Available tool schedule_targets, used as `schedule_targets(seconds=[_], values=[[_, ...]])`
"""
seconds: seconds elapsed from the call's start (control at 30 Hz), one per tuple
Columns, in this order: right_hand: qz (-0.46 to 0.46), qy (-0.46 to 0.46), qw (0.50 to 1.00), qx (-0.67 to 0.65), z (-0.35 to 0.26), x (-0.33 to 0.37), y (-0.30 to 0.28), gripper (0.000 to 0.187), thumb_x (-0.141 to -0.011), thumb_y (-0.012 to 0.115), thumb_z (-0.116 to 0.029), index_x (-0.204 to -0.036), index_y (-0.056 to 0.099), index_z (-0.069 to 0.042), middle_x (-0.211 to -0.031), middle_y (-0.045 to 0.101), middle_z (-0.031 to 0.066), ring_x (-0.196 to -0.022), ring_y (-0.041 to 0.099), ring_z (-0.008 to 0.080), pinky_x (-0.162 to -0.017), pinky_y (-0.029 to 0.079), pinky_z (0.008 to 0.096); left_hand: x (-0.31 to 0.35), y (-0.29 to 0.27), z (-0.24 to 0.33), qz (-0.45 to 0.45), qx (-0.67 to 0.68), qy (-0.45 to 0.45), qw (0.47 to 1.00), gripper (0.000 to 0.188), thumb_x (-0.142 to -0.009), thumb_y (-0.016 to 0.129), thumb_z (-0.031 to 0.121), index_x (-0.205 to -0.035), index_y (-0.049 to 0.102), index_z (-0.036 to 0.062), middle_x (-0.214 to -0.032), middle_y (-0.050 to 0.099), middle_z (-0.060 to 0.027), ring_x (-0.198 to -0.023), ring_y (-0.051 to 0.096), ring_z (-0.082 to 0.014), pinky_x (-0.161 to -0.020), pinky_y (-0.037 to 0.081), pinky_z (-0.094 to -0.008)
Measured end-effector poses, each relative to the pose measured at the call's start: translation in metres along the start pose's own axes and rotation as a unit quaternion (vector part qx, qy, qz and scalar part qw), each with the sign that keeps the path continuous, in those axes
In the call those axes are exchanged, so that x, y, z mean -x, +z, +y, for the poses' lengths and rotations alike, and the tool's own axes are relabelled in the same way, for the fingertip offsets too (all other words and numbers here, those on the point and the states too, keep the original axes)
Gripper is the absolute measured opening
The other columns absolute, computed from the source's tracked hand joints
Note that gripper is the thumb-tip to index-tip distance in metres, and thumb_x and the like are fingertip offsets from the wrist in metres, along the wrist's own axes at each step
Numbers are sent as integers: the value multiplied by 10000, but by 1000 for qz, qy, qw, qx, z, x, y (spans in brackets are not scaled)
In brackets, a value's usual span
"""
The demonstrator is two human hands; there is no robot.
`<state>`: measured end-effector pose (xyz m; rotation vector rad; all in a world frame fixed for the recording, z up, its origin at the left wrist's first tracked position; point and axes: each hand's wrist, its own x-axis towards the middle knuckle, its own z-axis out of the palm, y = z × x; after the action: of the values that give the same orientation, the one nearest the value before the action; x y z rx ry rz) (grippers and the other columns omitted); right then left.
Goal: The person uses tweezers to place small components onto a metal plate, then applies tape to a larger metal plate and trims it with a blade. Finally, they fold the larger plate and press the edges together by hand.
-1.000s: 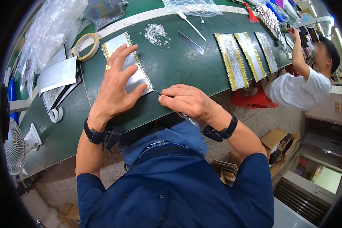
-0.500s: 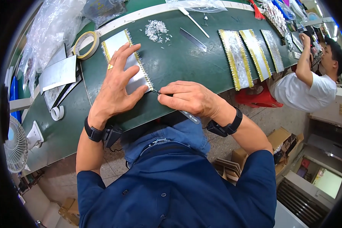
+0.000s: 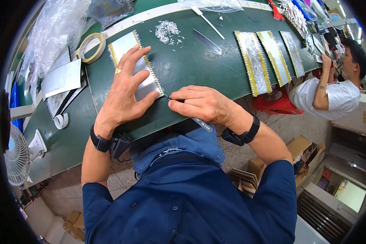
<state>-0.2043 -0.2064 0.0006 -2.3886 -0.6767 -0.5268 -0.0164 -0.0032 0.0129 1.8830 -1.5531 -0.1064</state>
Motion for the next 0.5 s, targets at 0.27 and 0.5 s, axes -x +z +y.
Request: schedule_targets(seconds=[0.27, 0.5], values=[[-7, 9, 1000, 11, -2, -2, -3, 390, -818, 749, -83, -1181, 721, 56, -1121, 746, 233, -1001, 766, 379, -905, 649, 455, -1, 0, 1, 0, -1, 2, 1000, 319, -768, 870, 124, -932, 631, -10, -1642, 443, -220, -1558, 350, -499, -1261, 330, -595], [-8, 11, 1000, 10, 0, -1, 0, 352, -847, 741, -77, -1173, 721, 56, -1119, 746, 234, -1002, 765, 376, -906, 647, 451, -1, 2, 1, -1, -3, 2, 1000, 321, -773, 877, 134, -931, 638, -10, -1641, 443, -220, -1554, 356, -495, -1258, 336, -594]])
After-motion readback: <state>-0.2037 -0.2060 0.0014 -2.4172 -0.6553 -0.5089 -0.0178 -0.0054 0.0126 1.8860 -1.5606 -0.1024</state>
